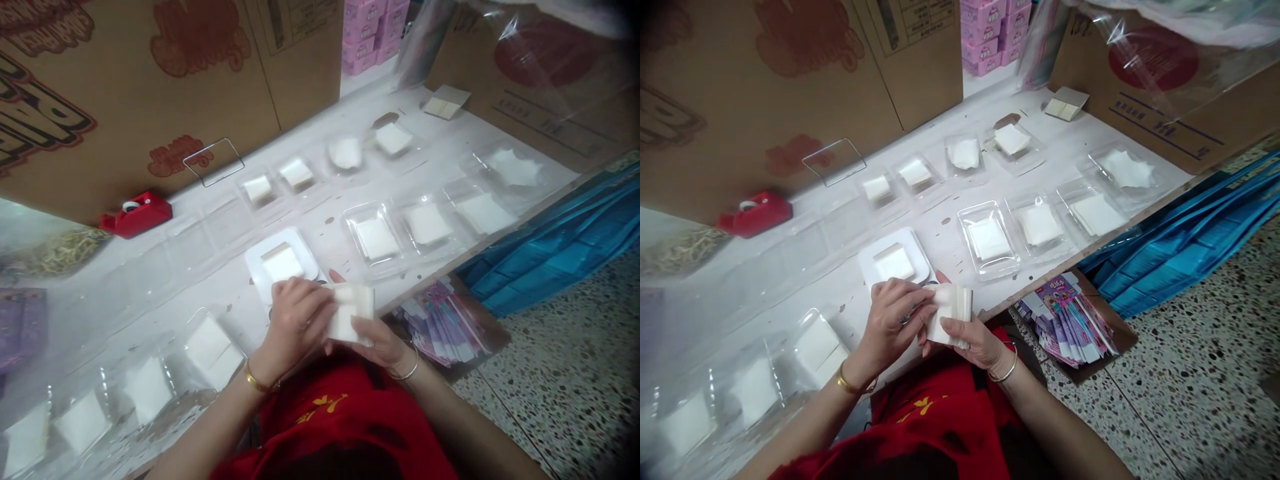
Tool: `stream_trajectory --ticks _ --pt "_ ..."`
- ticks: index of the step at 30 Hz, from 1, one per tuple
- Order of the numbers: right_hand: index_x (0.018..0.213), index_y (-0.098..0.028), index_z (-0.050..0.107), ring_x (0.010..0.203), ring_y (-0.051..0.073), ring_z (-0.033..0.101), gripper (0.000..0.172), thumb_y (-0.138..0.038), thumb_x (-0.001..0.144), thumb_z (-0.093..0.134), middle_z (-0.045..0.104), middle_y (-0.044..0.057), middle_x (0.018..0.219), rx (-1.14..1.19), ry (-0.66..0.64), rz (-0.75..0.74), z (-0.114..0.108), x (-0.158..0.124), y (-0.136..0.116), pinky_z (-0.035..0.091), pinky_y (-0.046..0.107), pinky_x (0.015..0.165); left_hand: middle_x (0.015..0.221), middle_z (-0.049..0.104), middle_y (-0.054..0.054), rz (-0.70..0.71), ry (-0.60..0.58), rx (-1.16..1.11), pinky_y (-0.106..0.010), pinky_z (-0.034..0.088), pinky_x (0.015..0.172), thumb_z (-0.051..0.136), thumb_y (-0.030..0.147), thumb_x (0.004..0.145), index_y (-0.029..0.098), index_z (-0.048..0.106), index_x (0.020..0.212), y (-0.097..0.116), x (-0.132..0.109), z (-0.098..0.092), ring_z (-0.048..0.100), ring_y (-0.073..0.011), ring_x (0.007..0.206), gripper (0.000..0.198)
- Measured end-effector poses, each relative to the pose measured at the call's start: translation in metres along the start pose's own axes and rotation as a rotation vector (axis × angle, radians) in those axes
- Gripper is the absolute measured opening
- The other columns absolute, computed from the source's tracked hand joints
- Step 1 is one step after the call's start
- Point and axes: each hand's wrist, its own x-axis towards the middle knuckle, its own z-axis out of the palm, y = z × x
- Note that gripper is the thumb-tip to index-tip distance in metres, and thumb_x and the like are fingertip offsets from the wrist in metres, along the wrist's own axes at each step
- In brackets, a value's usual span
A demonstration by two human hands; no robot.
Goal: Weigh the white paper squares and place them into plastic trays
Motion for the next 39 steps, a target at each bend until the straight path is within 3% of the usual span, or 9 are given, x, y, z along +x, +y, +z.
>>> stream_trajectory --ticks 5,13,18,22,26,32,35,39 --pt "0.149 -0.028 0.034 0.076 0.021 0.066 0.087 -0.04 0.075 0.078 0.067 0.006 0.113 0.036 0.058 0.006 -0.002 0.001 0.003 0.056 0.04 0.075 0.08 0.066 -0.002 0.001 0.038 0.018 -0.037 0.032 0.074 0.057 0.015 0.092 0.02 0.062 0.09 0.004 0.0 0.003 0.053 -0.0171 0.075 0.006" --pt "0.147 -0.03 0.038 0.069 0.018 0.064 0.083 -0.044 0.075 0.077 0.068 0.005 0.102 0.067 0.041 0.03 -0.005 0.006 0.009 0.056 0.036 0.065 0.076 0.061 -0.002 0.082 -0.011 0.135 -0.038 0.03 0.074 0.055 0.012 0.089 0.019 0.059 0.089 -0.004 -0.004 0.002 0.045 -0.0178 0.072 0.008" --pt "0.134 -0.024 0.054 0.071 0.019 0.065 0.064 -0.046 0.078 0.075 0.07 0.005 0.096 0.072 0.002 0.048 -0.015 0.008 0.018 0.056 0.034 0.067 0.077 0.061 -0.003 0.116 0.001 0.188 -0.038 0.031 0.075 0.055 0.014 0.089 0.019 0.056 0.089 -0.007 -0.005 -0.006 0.046 -0.0183 0.073 0.005" --pt "0.117 -0.016 0.064 0.076 0.02 0.066 0.048 -0.051 0.084 0.067 0.071 0.009 0.092 0.031 -0.07 0.083 -0.022 0.009 0.02 0.054 0.034 0.071 0.075 0.061 -0.002 0.063 -0.01 0.245 -0.038 0.031 0.076 0.055 0.016 0.09 0.019 0.054 0.083 -0.022 0.006 -0.028 0.049 -0.0189 0.075 0.007" --pt "0.137 -0.022 0.05 0.086 0.023 0.067 0.06 -0.045 0.085 0.068 0.065 0.012 0.117 0.046 -0.046 0.059 -0.021 0.008 0.017 0.053 0.034 0.069 0.075 0.061 -0.002 -0.014 -0.103 0.358 -0.039 0.03 0.077 0.049 0.017 0.093 0.019 0.055 0.078 -0.054 0.023 -0.048 0.05 -0.0192 0.075 0.016" --pt "0.147 -0.025 0.036 0.082 0.024 0.066 0.075 -0.044 0.083 0.069 0.066 0.012 0.114 0.046 -0.026 0.04 -0.016 0.004 0.009 0.052 0.036 0.066 0.084 0.065 -0.007 -0.091 -0.274 0.473 -0.041 0.03 0.077 0.05 0.022 0.092 0.018 0.063 0.089 -0.09 0.034 -0.044 0.053 -0.0238 0.082 0.014" --pt "0.148 -0.027 0.035 0.08 0.024 0.066 0.075 -0.043 0.083 0.068 0.066 0.012 0.115 0.045 -0.022 0.029 -0.015 0.002 0.004 0.052 0.036 0.066 0.089 0.067 -0.008 -0.108 -0.222 0.461 -0.041 0.03 0.078 0.052 0.025 0.092 0.019 0.063 0.098 -0.093 0.03 -0.045 0.054 -0.0237 0.082 0.014" --pt "0.148 -0.027 0.036 0.08 0.025 0.065 0.076 -0.043 0.082 0.069 0.065 0.013 0.116 0.037 0.015 -0.001 -0.017 -0.002 -0.004 0.05 0.036 0.064 0.083 0.066 -0.003 -0.179 -0.074 0.428 -0.04 0.03 0.079 0.054 0.028 0.093 0.021 0.064 0.094 -0.094 0.019 -0.059 0.056 -0.0217 0.08 0.012"
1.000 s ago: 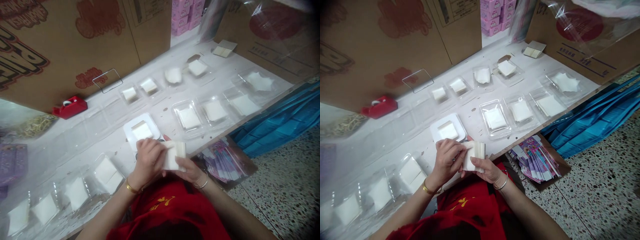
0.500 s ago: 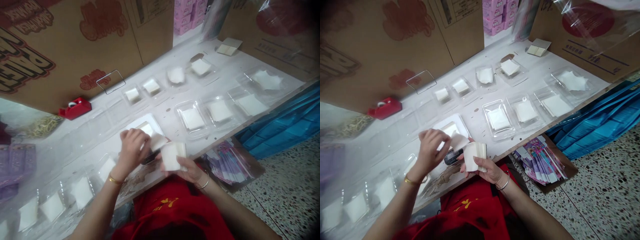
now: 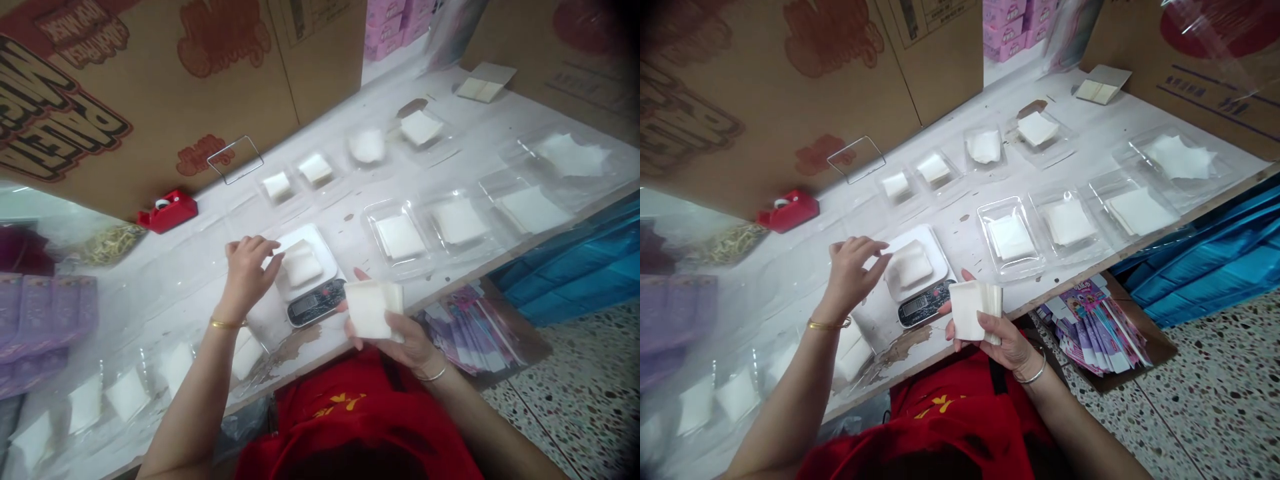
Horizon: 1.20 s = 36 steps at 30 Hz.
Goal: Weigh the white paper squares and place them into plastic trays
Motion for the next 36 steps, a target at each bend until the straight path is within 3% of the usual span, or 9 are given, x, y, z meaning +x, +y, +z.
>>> stream_trajectory --ticks 5,19,24,27,31,34,36 --pt "0.148 -0.028 0.035 0.077 0.024 0.064 0.077 -0.044 0.081 0.07 0.066 0.012 0.112 -0.027 0.019 -0.042 -0.002 -0.005 -0.01 0.048 0.036 0.063 0.077 0.065 -0.001 -0.102 0.071 -0.025 -0.038 0.028 0.081 0.054 0.029 0.093 0.021 0.065 0.084 -0.013 -0.013 -0.009 0.057 -0.0187 0.076 0.016" --pt "0.149 -0.029 0.033 0.074 0.025 0.062 0.084 -0.046 0.076 0.073 0.064 0.011 0.109 -0.067 0.05 -0.053 0.005 -0.009 -0.011 0.047 0.036 0.06 0.088 0.067 -0.004 -0.127 -0.006 -0.093 -0.039 0.03 0.084 0.053 0.03 0.094 0.02 0.065 0.089 -0.007 -0.019 0.0 0.058 -0.0208 0.085 0.016" --pt "0.15 -0.03 0.032 0.076 0.025 0.062 0.084 -0.046 0.078 0.072 0.064 0.011 0.109 -0.056 0.035 -0.042 0.004 -0.009 -0.01 0.047 0.036 0.061 0.117 0.063 -0.009 -0.134 -0.15 -0.192 -0.04 0.032 0.091 0.054 0.033 0.093 0.021 0.062 0.113 -0.007 -0.009 0.011 0.055 -0.0252 0.108 0.025" --pt "0.15 -0.029 0.033 0.076 0.025 0.062 0.083 -0.046 0.078 0.071 0.064 0.012 0.109 -0.058 0.028 -0.039 0.005 -0.009 -0.009 0.047 0.035 0.06 0.119 0.062 -0.009 -0.16 -0.261 -0.222 -0.043 0.032 0.092 0.057 0.031 0.09 0.021 0.057 0.122 -0.01 0.001 0.022 0.054 -0.027 0.109 0.034" --pt "0.15 -0.028 0.033 0.077 0.025 0.062 0.082 -0.046 0.079 0.071 0.064 0.012 0.11 -0.045 0.014 -0.043 0.007 -0.008 -0.009 0.046 0.034 0.06 0.094 0.062 -0.004 -0.235 -0.382 -0.283 -0.042 0.035 0.088 0.06 0.03 0.084 0.019 0.062 0.094 -0.01 0.013 0.032 0.056 -0.0229 0.09 0.014" --pt "0.151 -0.029 0.03 0.077 0.025 0.062 0.083 -0.044 0.08 0.07 0.064 0.012 0.11 -0.028 0.0 -0.039 0.005 -0.006 -0.008 0.047 0.035 0.062 0.088 0.058 -0.003 -0.225 -0.386 -0.366 -0.036 0.039 0.08 0.061 0.034 0.082 0.018 0.058 0.076 -0.006 0.014 0.033 0.053 -0.0202 0.083 0.018" --pt "0.152 -0.03 0.028 0.077 0.025 0.062 0.082 -0.044 0.081 0.069 0.063 0.012 0.112 -0.019 0.001 -0.035 0.004 -0.006 -0.007 0.047 0.036 0.062 0.085 0.058 -0.003 -0.216 -0.395 -0.438 -0.032 0.04 0.072 0.059 0.032 0.081 0.018 0.057 0.073 -0.007 0.013 0.03 0.053 -0.0182 0.078 0.016"
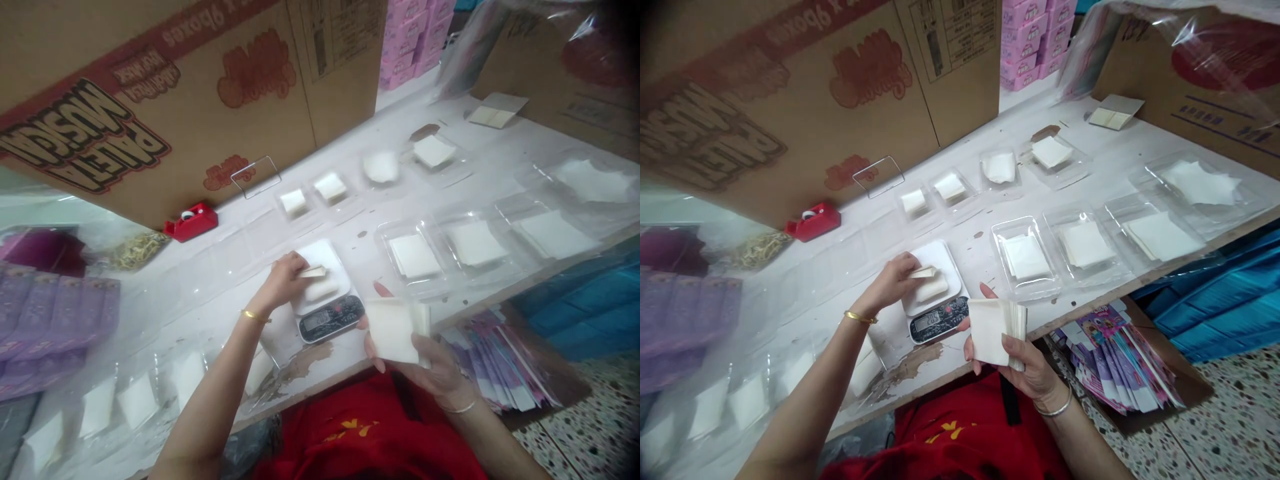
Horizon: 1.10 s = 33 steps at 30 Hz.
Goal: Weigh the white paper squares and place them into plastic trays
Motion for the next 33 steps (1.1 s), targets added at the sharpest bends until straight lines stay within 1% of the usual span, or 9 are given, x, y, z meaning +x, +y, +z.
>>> stream_trajectory --ticks 4,10,14,16,18,22,25,29,33 --pt "0.152 -0.03 0.029 0.074 0.025 0.061 0.08 -0.046 0.083 0.066 0.063 0.013 0.112 -0.011 0.01 0.024 -0.003 0.001 0.003 0.046 0.037 0.063 0.075 0.058 0.001 -0.061 -0.004 -0.058 -0.027 0.038 0.066 0.051 0.022 0.077 0.019 0.057 0.078 -0.022 0.004 -0.031 0.052 -0.0154 0.071 0.007" --pt "0.153 -0.032 0.023 0.075 0.025 0.061 0.085 -0.047 0.082 0.067 0.062 0.014 0.115 0.002 0.009 0.043 -0.002 0.005 0.009 0.047 0.037 0.062 0.066 0.053 0.002 -0.229 0.104 0.049 -0.026 0.036 0.061 0.06 0.038 0.074 0.018 0.056 0.072 -0.083 0.048 -0.107 0.048 -0.0144 0.064 0.021" --pt "0.154 -0.033 0.019 0.079 0.025 0.062 0.087 -0.045 0.083 0.067 0.062 0.013 0.117 0.03 -0.02 0.047 0.002 0.012 0.013 0.048 0.035 0.061 0.079 0.065 -0.003 -0.279 0.095 0.122 -0.03 0.042 0.071 0.073 0.036 0.066 0.016 0.063 0.083 -0.095 0.074 -0.125 0.058 -0.021 0.076 0.028" --pt "0.154 -0.03 0.022 0.078 0.024 0.062 0.085 -0.045 0.084 0.068 0.063 0.014 0.116 0.019 -0.028 0.05 0.006 0.016 0.013 0.048 0.036 0.062 0.107 0.067 -0.011 -0.236 0.152 0.174 -0.038 0.043 0.087 0.078 0.034 0.064 0.016 0.064 0.104 -0.085 0.075 -0.118 0.059 -0.0294 0.101 0.047" --pt "0.153 -0.028 0.025 0.077 0.024 0.063 0.085 -0.045 0.082 0.068 0.064 0.014 0.116 0.01 -0.048 0.05 0.011 0.02 0.012 0.049 0.035 0.062 0.127 0.06 -0.014 -0.083 0.213 0.222 -0.044 0.038 0.099 0.076 0.037 0.071 0.017 0.059 0.121 -0.061 0.065 -0.102 0.053 -0.0327 0.118 0.057" --pt "0.147 -0.027 0.038 0.073 0.022 0.065 0.078 -0.046 0.079 0.072 0.067 0.011 0.11 0.007 -0.1 0.047 0.015 0.028 0.01 0.049 0.031 0.058 0.128 0.062 -0.01 0.421 0.121 0.097 -0.042 0.041 0.102 0.06 0.04 0.091 0.024 0.057 0.128 0.012 0.016 -0.051 0.057 -0.0249 0.117 0.04" --pt "0.13 -0.019 0.056 0.065 0.019 0.063 0.06 -0.051 0.081 0.069 0.069 0.009 0.095 -0.037 -0.159 0.049 0.013 0.03 0.012 0.048 0.031 0.061 0.135 0.058 -0.01 0.608 0.059 0.051 -0.043 0.039 0.103 0.057 0.031 0.094 0.026 0.054 0.131 0.057 -0.022 -0.01 0.053 -0.0243 0.124 0.038" --pt "0.099 -0.015 0.066 0.064 0.018 0.061 0.046 -0.058 0.082 0.066 0.067 0.006 0.077 -0.085 -0.183 0.06 0.009 0.026 0.019 0.047 0.031 0.066 0.124 0.067 -0.009 0.639 0.244 0.063 -0.042 0.04 0.095 0.057 0.019 0.094 0.025 0.058 0.125 0.072 -0.047 0.029 0.058 -0.0241 0.118 0.032" --pt "0.088 -0.016 0.066 0.063 0.018 0.06 0.046 -0.061 0.08 0.065 0.068 0.006 0.075 -0.081 -0.166 0.078 0.006 0.018 0.026 0.048 0.032 0.066 0.117 0.071 -0.009 0.674 0.436 0.152 -0.042 0.039 0.092 0.058 0.019 0.092 0.024 0.059 0.122 0.067 -0.057 0.046 0.062 -0.0249 0.114 0.03"
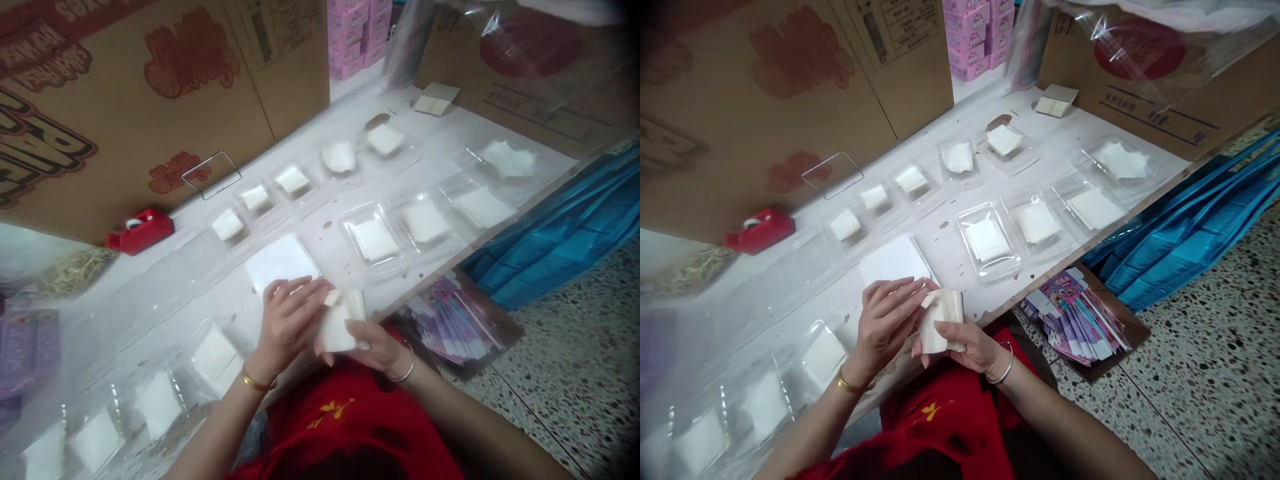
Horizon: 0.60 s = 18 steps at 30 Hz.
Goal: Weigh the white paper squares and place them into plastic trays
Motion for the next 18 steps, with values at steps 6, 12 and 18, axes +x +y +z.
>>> stream_trajectory --ticks 6,12,18 --pt "0.102 -0.017 0.067 0.066 0.018 0.063 0.046 -0.058 0.081 0.066 0.068 0.004 0.074 0.088 0.027 -0.001 0.004 -0.009 0.004 0.049 0.033 0.068 0.118 0.071 -0.01 0.028 0.057 0.113 -0.045 0.039 0.097 0.057 0.014 0.092 0.021 0.058 0.122 0.015 -0.01 0.005 0.062 -0.0252 0.115 0.031" --pt "0.118 -0.016 0.064 0.065 0.021 0.064 0.06 -0.059 0.078 0.068 0.069 0.005 0.074 0.1 0.045 0.011 0.005 -0.012 0.007 0.051 0.035 0.066 0.119 0.069 -0.015 0.052 0.099 0.111 -0.046 0.042 0.096 0.055 0.015 0.092 0.019 0.058 0.12 0.02 -0.011 0.008 0.061 -0.0265 0.113 0.028" --pt "0.14 -0.02 0.047 0.069 0.021 0.064 0.069 -0.052 0.082 0.068 0.068 0.004 0.08 0.137 0.051 -0.03 0.006 -0.01 0.008 0.051 0.035 0.065 0.095 0.067 -0.009 -0.023 0.121 0.026 -0.037 0.043 0.077 0.053 0.014 0.091 0.02 0.058 0.107 0.021 -0.012 0.005 0.062 -0.0195 0.084 0.018"
